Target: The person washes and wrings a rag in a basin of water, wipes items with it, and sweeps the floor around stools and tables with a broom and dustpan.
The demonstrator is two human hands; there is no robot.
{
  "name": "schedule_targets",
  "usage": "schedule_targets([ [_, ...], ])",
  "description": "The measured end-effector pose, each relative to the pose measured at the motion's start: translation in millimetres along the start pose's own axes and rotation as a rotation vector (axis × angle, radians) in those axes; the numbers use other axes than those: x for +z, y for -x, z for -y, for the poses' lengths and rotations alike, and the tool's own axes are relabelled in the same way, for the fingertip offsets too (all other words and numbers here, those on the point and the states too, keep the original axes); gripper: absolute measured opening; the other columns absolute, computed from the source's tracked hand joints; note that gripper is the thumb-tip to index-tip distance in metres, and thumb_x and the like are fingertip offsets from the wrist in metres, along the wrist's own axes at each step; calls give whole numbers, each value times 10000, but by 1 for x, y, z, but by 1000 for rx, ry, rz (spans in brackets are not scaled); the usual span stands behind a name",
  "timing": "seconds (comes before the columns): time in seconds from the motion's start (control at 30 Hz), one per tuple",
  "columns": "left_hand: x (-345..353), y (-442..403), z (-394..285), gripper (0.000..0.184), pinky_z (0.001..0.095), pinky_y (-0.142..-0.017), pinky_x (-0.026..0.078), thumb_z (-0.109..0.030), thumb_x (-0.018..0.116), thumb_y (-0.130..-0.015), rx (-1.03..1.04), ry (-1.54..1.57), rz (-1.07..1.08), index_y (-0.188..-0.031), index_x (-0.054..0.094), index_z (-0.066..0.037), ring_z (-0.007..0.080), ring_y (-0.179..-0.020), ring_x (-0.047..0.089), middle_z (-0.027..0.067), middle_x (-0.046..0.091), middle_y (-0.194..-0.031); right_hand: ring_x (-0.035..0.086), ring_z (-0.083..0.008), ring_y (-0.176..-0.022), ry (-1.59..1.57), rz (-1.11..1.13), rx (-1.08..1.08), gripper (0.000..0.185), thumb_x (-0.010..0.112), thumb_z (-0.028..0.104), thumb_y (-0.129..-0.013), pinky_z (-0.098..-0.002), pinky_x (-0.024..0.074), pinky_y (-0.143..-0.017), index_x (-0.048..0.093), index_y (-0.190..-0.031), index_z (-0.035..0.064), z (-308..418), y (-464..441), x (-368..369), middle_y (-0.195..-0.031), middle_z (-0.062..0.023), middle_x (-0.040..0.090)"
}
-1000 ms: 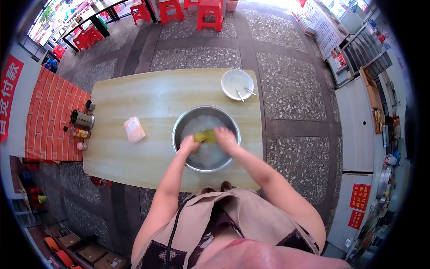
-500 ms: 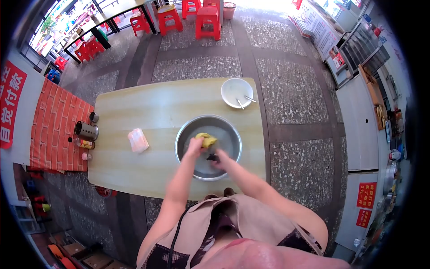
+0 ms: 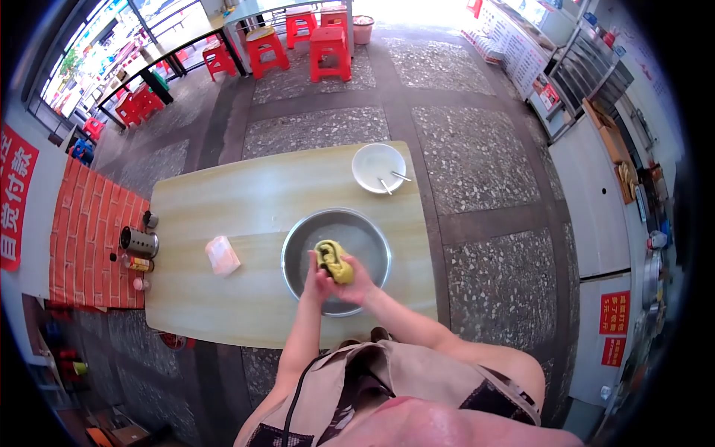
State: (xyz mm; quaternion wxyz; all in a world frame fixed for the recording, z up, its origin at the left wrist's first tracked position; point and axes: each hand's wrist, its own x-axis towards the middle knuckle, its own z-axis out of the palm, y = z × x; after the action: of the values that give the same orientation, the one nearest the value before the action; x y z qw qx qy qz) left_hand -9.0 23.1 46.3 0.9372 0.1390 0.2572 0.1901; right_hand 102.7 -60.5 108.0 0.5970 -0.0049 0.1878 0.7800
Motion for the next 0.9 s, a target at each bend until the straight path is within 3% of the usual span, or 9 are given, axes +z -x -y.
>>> schedule_targets([
  [0.03, -10, -13, 5, 669, 349, -866, 477, -636, 424, -819, 27, 79, 173, -1270, 430, -142, 243, -1082, 526, 108, 513, -1215, 577, -261, -987, -6, 3, -13, 387, 560, 214, -838, -316, 554, -728, 470, -1187, 75, -7, -1, 5, -1081, -116, 565],
  [0.13, 43, -9, 1, 534, 339, -813, 498, -563, 455, -849, 48, 86, 176, -1159, 510, -133, 259, -972, 577, 114, 582, -1082, 571, -220, -890, -15, -220, -131, 344, 560, 98, -836, -252, 549, -639, 460, -1165, 100, -18, -10, -11, -1042, -121, 522],
  [0.23, -13, -40, 1, 373, 392, -728, 515, -461, 562, -829, 39, -5, -34, -979, 560, -119, 295, -851, 588, 116, 606, -919, 540, -161, -739, 61, -209, 40, 286, 598, 94, -823, -205, 505, -518, 482, -1084, 90, 1, -11, -30, -903, -75, 513],
  [0.27, -6, -41, -4, 309, 376, -702, 516, -406, 584, -823, 7, -51, -124, -931, 553, -118, 265, -818, 585, 101, 596, -870, 490, -112, -640, 193, -326, 30, 237, 624, 134, -820, -185, 402, -412, 489, -1010, 90, 4, -9, -18, -811, -35, 492],
  [0.4, 25, -44, -18, 186, 310, -653, 500, -295, 574, -834, 15, -363, -311, -905, 535, -128, 163, -757, 558, 40, 548, -827, 444, -79, -548, 656, -359, -81, 225, 634, 144, -797, -201, 287, -376, 488, -962, 101, 14, -15, -22, -698, 5, 467],
  [0.53, 28, -56, -30, 162, 286, -638, 467, -269, 578, -837, 22, -682, -353, -861, 545, -112, 131, -724, 526, 19, 519, -789, 464, -99, -539, 1025, -573, -33, 255, 644, 150, -749, -240, 355, -413, 514, -961, 94, 26, -15, -13, -690, -12, 499],
  [0.7, -2, -74, -29, 200, 324, -664, 439, -236, 560, -848, 235, -1133, -473, -863, 605, -41, 171, -756, 533, 67, 585, -826, 633, -303, -782, 1974, -438, -387, 323, 614, 225, -702, -411, 492, -679, 565, -979, 64, 34, -36, -45, -873, -194, 633],
  [0.8, -5, -73, -28, 319, 414, -724, 434, -271, 510, -823, 231, -1447, -615, -839, 637, 22, 310, -793, 583, 187, 628, -885, 610, -357, -878, 2116, -586, -164, 311, 587, 244, -723, -450, 484, -740, 573, -975, 62, 30, -19, -7, -918, -228, 621],
  [0.9, -20, -76, -27, 354, 449, -768, 430, -273, 470, -799, 235, -1710, -695, -817, 647, 32, 382, -848, 587, 244, 613, -926, 624, -338, -846, 2308, -703, -228, 287, 564, 264, -723, -429, 494, -722, 597, -907, 46, 22, -20, -15, -890, -181, 644],
])
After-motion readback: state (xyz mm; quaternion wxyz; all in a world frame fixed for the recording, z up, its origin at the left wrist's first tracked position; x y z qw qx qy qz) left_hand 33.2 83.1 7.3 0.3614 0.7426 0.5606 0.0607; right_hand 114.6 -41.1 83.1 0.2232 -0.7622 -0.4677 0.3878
